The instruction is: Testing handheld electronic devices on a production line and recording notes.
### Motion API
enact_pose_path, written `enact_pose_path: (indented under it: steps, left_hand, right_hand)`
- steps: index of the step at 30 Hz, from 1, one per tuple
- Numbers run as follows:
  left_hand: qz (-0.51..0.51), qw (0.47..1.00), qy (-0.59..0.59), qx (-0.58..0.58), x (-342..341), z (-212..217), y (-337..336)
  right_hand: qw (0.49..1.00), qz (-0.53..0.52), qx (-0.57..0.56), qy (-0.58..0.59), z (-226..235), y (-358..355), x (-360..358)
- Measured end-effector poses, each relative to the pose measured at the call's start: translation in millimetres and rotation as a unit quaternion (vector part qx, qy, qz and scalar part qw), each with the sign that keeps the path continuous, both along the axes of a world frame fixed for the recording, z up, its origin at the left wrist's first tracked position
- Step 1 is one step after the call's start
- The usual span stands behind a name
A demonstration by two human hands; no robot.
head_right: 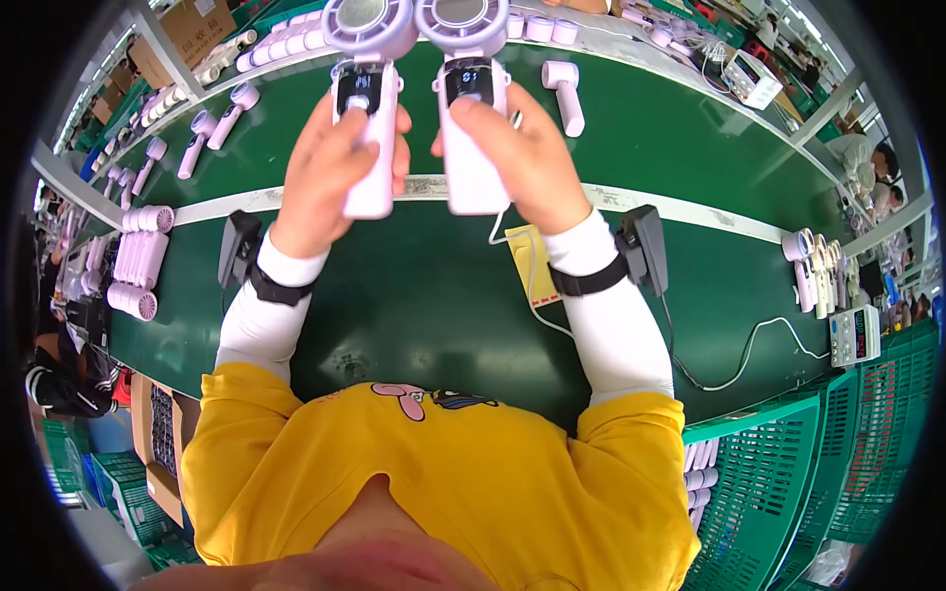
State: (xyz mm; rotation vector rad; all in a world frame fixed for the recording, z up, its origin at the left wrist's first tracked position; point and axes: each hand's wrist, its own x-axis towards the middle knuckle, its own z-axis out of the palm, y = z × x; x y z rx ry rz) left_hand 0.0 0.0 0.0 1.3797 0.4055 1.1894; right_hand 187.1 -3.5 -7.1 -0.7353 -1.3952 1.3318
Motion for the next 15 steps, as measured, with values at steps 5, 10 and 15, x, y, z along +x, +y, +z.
enact_pose_path:
  steps: [5,10,15]
  left_hand:
    - [0.014,1.0,-0.021,0.002,12.0,-0.3,-59.1]
    - [0.006,0.999,-0.036,0.021,6.0,8.7,-75.6]
    - [0.018,0.996,-0.043,0.071,5.7,8.0,-81.4]
  right_hand:
    - [0.995,0.011,0.065,0.08,3.0,-42.6,-11.9]
    - [0.989,-0.009,0.139,0.056,10.5,-69.0,-21.5]
    - [0.988,-0.006,0.151,0.042,10.6,-71.6,-19.5]
